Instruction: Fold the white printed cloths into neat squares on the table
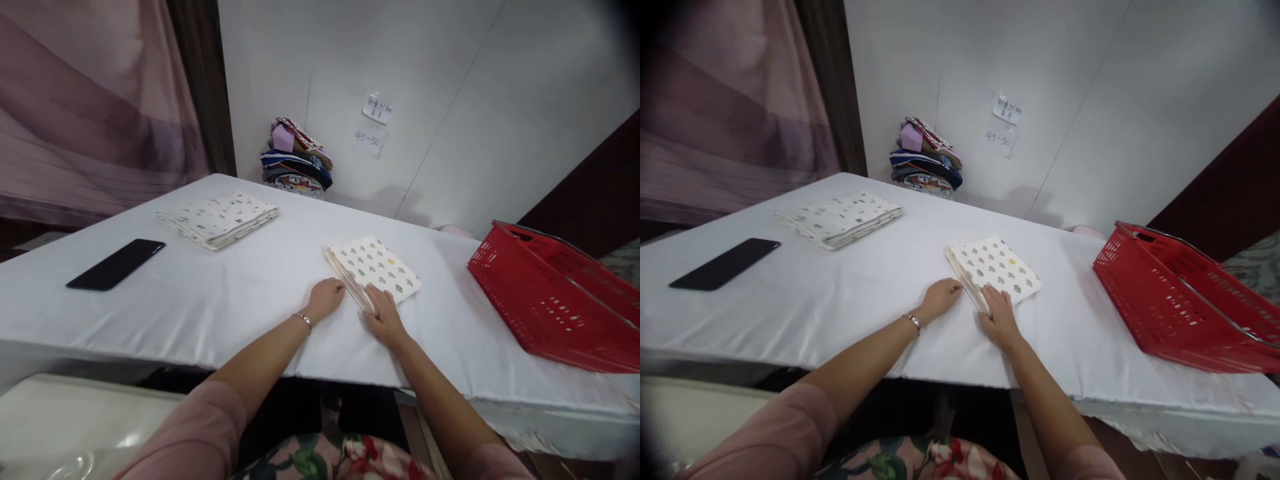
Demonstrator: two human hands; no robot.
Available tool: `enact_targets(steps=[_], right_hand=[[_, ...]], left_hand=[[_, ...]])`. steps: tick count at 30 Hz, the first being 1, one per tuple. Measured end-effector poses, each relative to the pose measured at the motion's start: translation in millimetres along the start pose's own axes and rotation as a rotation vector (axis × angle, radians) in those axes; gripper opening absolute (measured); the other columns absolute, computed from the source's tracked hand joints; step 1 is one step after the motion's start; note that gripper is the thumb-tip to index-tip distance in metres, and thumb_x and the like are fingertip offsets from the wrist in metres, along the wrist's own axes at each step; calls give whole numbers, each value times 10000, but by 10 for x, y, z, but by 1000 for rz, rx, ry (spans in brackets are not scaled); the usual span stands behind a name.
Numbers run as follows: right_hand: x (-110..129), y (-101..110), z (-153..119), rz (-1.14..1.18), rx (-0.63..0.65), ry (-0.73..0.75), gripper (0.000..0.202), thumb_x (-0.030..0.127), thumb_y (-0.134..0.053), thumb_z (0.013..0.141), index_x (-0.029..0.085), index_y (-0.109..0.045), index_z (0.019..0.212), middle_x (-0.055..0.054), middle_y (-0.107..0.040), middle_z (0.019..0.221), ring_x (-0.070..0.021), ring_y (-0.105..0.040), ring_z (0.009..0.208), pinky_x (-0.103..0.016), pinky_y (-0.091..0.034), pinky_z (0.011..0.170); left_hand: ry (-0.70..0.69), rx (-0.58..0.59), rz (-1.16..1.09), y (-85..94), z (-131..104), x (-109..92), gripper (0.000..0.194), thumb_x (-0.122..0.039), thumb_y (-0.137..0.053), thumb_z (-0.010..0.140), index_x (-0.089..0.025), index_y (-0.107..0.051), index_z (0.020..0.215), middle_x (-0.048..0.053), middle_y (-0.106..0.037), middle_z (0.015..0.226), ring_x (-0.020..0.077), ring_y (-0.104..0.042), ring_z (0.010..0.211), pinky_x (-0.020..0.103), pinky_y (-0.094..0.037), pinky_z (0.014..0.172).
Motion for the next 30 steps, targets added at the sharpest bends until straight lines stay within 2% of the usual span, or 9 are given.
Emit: enact_targets(steps=[2, 5, 8, 10, 13, 17, 20, 25, 30], right_hand=[[-34, 76, -40, 83, -31, -20, 613, 283, -513, 821, 267, -305, 1397, -66, -394, 1408, -245, -336, 1303, -506, -199, 1093], [-161, 285, -160, 160, -229, -89, 513, 292, -518, 825, 252, -426, 1328, -76, -441, 1369, -247, -366, 1281, -492, -283, 1064], [-346, 430, -313, 194, -422, -190, 347, 274, -497, 832, 225, -580, 1165, -90, -560, 1221, -235, -479, 1169, -479, -376, 1001], [-427, 450, -361, 200, -462, -238, 296, 276, -494, 829, 219, -622, 1090, -91, -589, 1153, -228, -517, 1103, -451, -441, 930], [-426, 428, -342, 195, -431, -255, 294, 306, -502, 824, 222, -631, 1075, -100, -574, 1138, -231, -516, 1080, -386, -505, 795], [-297, 336, -256, 190, -325, -268, 304, 374, -525, 822, 215, -632, 1058, -102, -566, 1064, -220, -546, 955, -325, -508, 647], [-186, 277, -189, 152, -264, -274, 335, 418, -539, 814, 212, -618, 1066, -84, -566, 991, -211, -550, 876, -343, -495, 684], [-113, 244, -110, 36, -238, -293, 330, 423, -541, 809, 218, -612, 1058, -76, -559, 993, -228, -527, 926, -375, -460, 791], [-181, 231, -113, 112, -269, -314, 258, 392, -504, 834, 204, -627, 962, -58, -570, 902, -190, -533, 791, -341, -462, 719]], left_hand=[[-16, 37, -93, -136, -138, -190, 230, -222, -487, 797, -222, -688, 909, 13, -678, 956, 161, -585, 883, 257, -418, 792], [-31, 63, -239, -325, -273, -415, 217, -194, -497, 769, -213, -700, 842, 6, -691, 898, 154, -601, 854, 239, -423, 775], [79, 145, -409, -568, -316, -449, 201, -192, -484, 760, -176, -684, 755, 3, -673, 717, 128, -612, 656, 220, -440, 649], [179, 194, -503, -705, -328, -418, 193, -199, -477, 761, -152, -662, 731, -7, -626, 603, 107, -577, 512, 208, -426, 555], [249, 177, -569, -753, -337, -397, 166, -207, -483, 762, -144, -636, 752, -16, -600, 581, 89, -546, 439, 196, -406, 492], [224, 129, -646, -701, -384, -443, 151, -208, -476, 774, -151, -597, 704, -23, -561, 556, 77, -511, 420, 185, -393, 453], [195, 158, -706, -717, -463, -491, 182, -189, -438, 795, -152, -585, 693, -22, -536, 548, 70, -492, 420, 176, -378, 428], [321, 330, -874, -851, -623, -489, 256, -134, -420, 789, -135, -600, 971, 29, -611, 786, 72, -518, 414, 189, -347, 359], [460, 272, -935, -800, -580, -369, 430, -112, -417, 797, -97, -480, 1222, 67, -628, 879, 55, -513, 415, 179, -326, 351]])
Point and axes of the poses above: each hand's wrist, its own z-axis towards the middle knuckle, its own y-axis out of the back of the hand, x = y × z, the point moved 9 cm from there along z, towards the middle knuckle
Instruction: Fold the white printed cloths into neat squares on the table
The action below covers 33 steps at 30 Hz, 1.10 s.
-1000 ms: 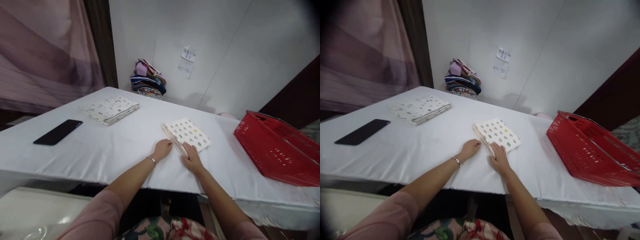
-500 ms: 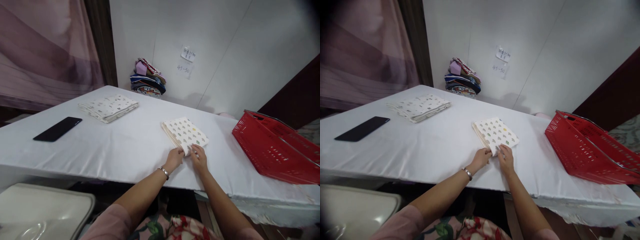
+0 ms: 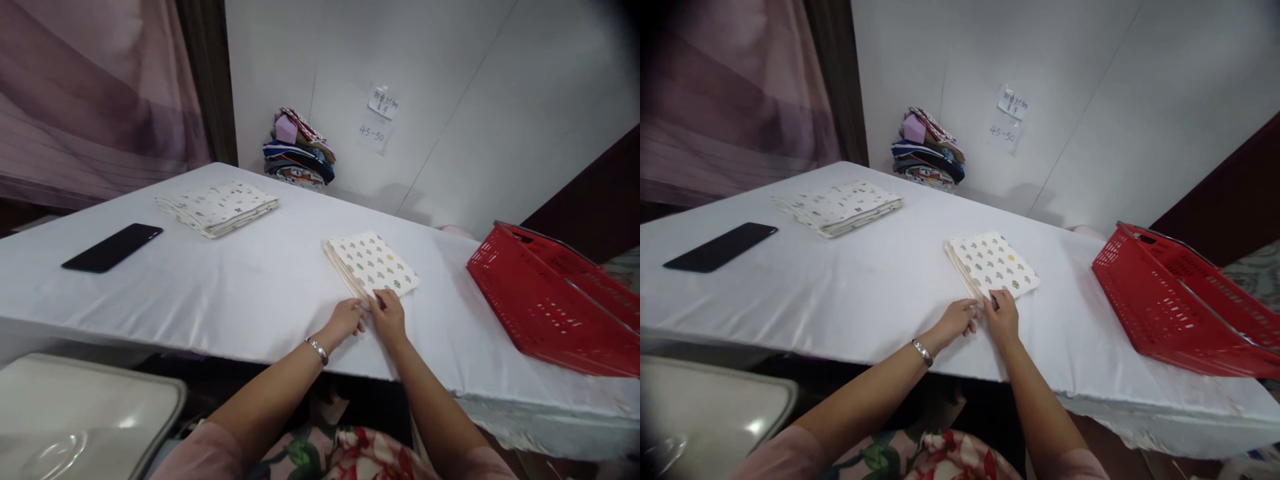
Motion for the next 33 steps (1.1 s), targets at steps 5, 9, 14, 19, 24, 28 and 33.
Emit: enact_targets(steps=[5, 9, 14, 19, 24, 28, 33], right_hand=[[-46, 22, 10, 100, -29, -22, 216, 364, -537, 814, 199, -637, 910, -40, -573, 865, -164, -533, 738, -314, -461, 679], [-54, 27, 8, 153, -41, -34, 201, 354, -542, 810, 199, -640, 893, -39, -577, 850, -162, -539, 722, -311, -467, 658], [-37, 44, 4, 179, -56, -39, 182, 341, -550, 805, 198, -641, 872, -39, -583, 847, -164, -546, 735, -313, -472, 664], [-22, 57, 7, 180, -57, -35, 187, 349, -540, 811, 200, -644, 856, -40, -584, 824, -167, -544, 735, -314, -472, 663], [-52, 47, 8, 190, -63, -33, 181, 340, -559, 801, 191, -644, 858, -40, -581, 833, -164, -548, 733, -311, -473, 669], [-55, 42, 12, 196, -63, -30, 182, 347, -562, 800, 197, -643, 862, -38, -583, 830, -165, -549, 737, -312, -475, 671], [-43, 61, 14, 192, -67, -17, 188, 357, -552, 805, 201, -645, 855, -36, -591, 826, -170, -553, 750, -316, -471, 682]], left_hand=[[37, -25, -67, 26, 124, -9, 425, -83, -439, 762, -76, -521, 1178, 63, -633, 841, 52, -513, 438, 174, -328, 374], [64, -76, -115, 36, 152, -8, 393, -74, -477, 719, -86, -570, 1101, 26, -622, 734, 52, -483, 432, 177, -307, 381], [25, -125, -121, 41, 117, -79, 370, -87, -499, 690, -116, -590, 1047, -7, -588, 652, 52, -453, 421, 177, -282, 383], [13, -252, -108, 134, 94, -80, 425, -114, -512, 687, -122, -538, 1111, -15, -567, 641, 61, -466, 445, 176, -305, 401], [-5, -144, -66, 27, 145, -112, 294, -109, -512, 671, -132, -606, 949, -30, -531, 582, 57, -436, 402, 178, -268, 375], [25, -53, -101, -70, 151, -123, 180, -117, -499, 698, -136, -593, 850, -34, -519, 613, 31, -407, 386, 166, -214, 364], [97, 27, -95, -132, 178, -96, 111, -115, -483, 717, -133, -560, 795, -30, -527, 601, 29, -397, 378, 167, -179, 357]])
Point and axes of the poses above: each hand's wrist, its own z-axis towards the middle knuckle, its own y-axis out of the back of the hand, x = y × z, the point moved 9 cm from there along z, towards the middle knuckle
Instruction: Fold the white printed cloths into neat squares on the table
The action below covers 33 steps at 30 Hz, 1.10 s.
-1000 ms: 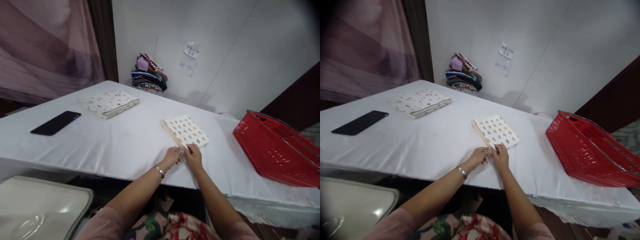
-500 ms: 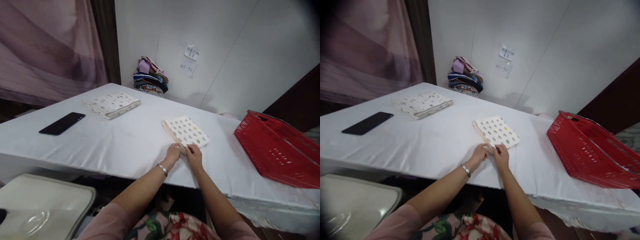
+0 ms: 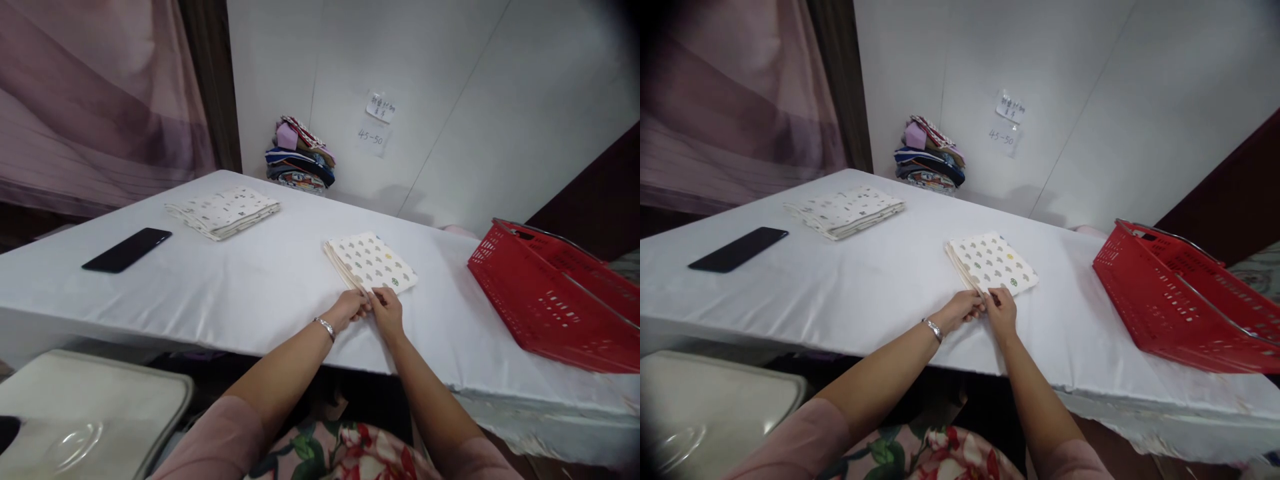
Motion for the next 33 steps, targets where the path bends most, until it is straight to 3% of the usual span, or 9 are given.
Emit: enact_targets(steps=[7, 18, 21, 24, 26, 29, 33], right_hand=[[-13, -1, 3, 34, 18, -14, 211, 331, -480, 845, 201, -644, 866, -46, -604, 863, -184, -559, 824, -328, -458, 749], [-35, -28, 64, 40, 111, 61, 208, 279, -468, 833, 214, -657, 889, -39, -619, 882, -176, -568, 844, -313, -458, 753], [-332, 209, 227, 17, 24, -3, 238, 325, -483, 801, 201, -652, 914, -63, -615, 1003, -194, -562, 920, -320, -468, 755], [-900, 640, 404, -69, -222, -272, 338, 370, -483, 755, 183, -631, 995, -85, -585, 1136, -229, -523, 1046, -362, -444, 850], [-1198, 807, 497, -101, -289, -392, 402, 392, -486, 736, 162, -623, 1035, -107, -582, 1168, -256, -508, 1087, -388, -412, 904], [-1449, 845, 622, -87, -266, -455, 413, 414, -493, 718, 136, -651, 981, -115, -647, 1064, -259, -569, 998, -366, -439, 864], [-1571, 768, 703, -70, -217, -487, 381, 453, -508, 701, 151, -676, 862, -72, -698, 887, -228, -617, 839, -315, -478, 748]], left_hand=[[26, -11, 92, 43, 33, -51, 66, -112, -502, 687, -141, -505, 627, -18, -542, 546, 51, -389, 366, 194, -182, 359], [-93, -125, 222, 74, 76, -160, 153, -107, -505, 647, -159, -471, 507, -43, -447, 404, 67, -375, 349, 203, -250, 378], [-97, -148, 226, 108, 89, -162, 165, -97, -516, 628, -163, -448, 492, -56, -379, 364, 66, -348, 342, 202, -227, 368], [-82, -147, 209, 126, 97, -150, 154, -105, -520, 633, -164, -442, 513, -56, -374, 368, 65, -344, 348, 198, -201, 359], [-76, -129, 192, 122, 89, -148, 145, -104, -515, 642, -162, -439, 533, -55, -386, 385, 62, -351, 358, 191, -199, 359], [-73, -101, 175, 108, 57, -160, 141, -101, -506, 652, -162, -428, 551, -52, -406, 411, 58, -366, 362, 182, -207, 361], [-67, -71, 171, 78, 31, -169, 119, -112, -498, 669, -160, -440, 577, -40, -460, 460, 57, -382, 357, 181, -211, 360]])
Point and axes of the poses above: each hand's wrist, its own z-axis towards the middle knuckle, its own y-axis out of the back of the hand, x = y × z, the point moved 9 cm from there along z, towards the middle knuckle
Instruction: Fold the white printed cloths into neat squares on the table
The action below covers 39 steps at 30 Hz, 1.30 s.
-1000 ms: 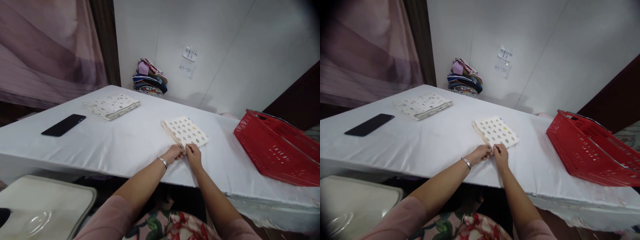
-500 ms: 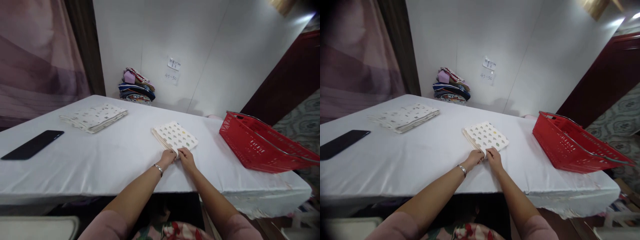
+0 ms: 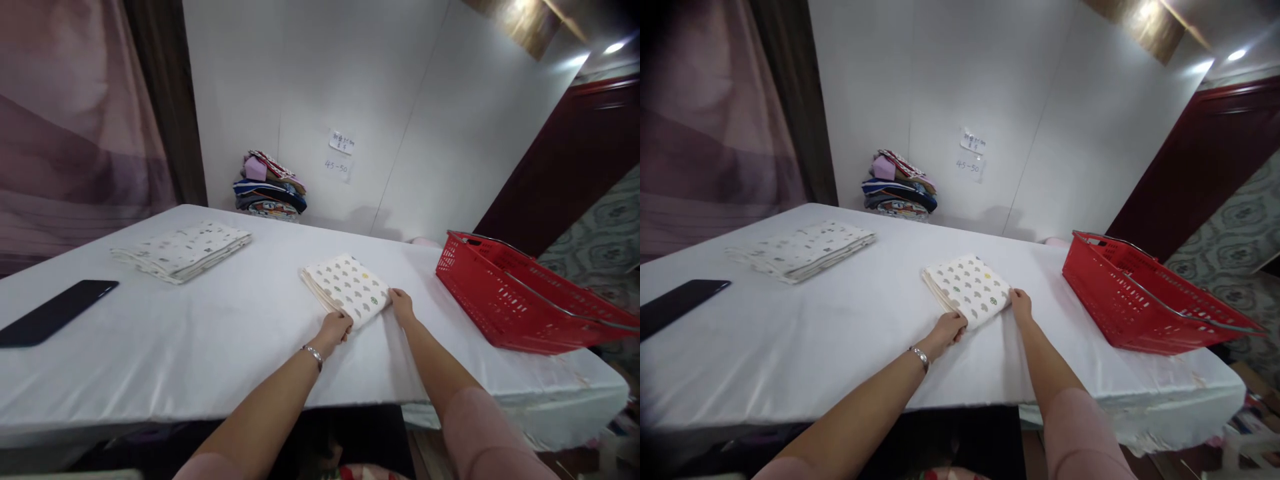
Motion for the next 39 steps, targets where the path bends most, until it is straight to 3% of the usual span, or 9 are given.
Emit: enact_targets(steps=[6, 11, 18, 30, 34, 39], right_hand=[[-49, -69, 96, -57, -37, -50, 340, 443, -528, 675, 151, -667, 782, -81, -694, 819, -237, -604, 796, -319, -457, 717], [-79, -92, 126, -101, -119, -94, 293, 367, -479, 689, 151, -659, 772, -96, -688, 841, -239, -591, 817, -319, -433, 745], [-140, -78, 95, -125, -171, -127, 333, 375, -460, 698, 147, -673, 814, -111, -692, 879, -253, -585, 849, -328, -429, 762], [-74, -110, 71, -163, -30, -49, 425, 431, -431, 754, 140, -677, 941, -120, -682, 969, -261, -578, 929, -352, -419, 831], [-24, -123, 38, -147, 52, 21, 437, 453, -419, 779, 174, -662, 1012, -80, -665, 1057, -223, -571, 991, -302, -413, 864], [-15, -143, 16, -182, 73, 23, 463, 466, -395, 791, 154, -660, 1009, -97, -667, 1026, -238, -569, 974, -326, -408, 858]], left_hand=[[21, -8, 31, -10, 49, 37, 137, -112, -511, 664, -162, -438, 559, -45, -421, 418, 66, -377, 342, 191, -218, 353], [11, -19, 54, -6, 47, 67, 97, -125, -515, 655, -166, -450, 596, -57, -403, 417, 78, -397, 339, 196, -234, 346], [-11, -34, 93, 1, -17, 127, 71, -153, -522, 654, -171, -465, 616, -59, -406, 413, 86, -388, 334, 209, -278, 356], [-12, -13, 100, 3, -42, 173, 56, -164, -552, 640, -163, -498, 628, -51, -440, 390, 103, -439, 349, 205, -288, 371], [11, -5, 41, 0, -57, 174, 74, -148, -552, 633, -157, -497, 584, -43, -431, 364, 105, -438, 339, 205, -258, 359], [27, -51, -118, 39, -27, 141, 135, -178, -500, 693, -160, -466, 563, -37, -453, 411, 77, -419, 359, 196, -246, 367]])
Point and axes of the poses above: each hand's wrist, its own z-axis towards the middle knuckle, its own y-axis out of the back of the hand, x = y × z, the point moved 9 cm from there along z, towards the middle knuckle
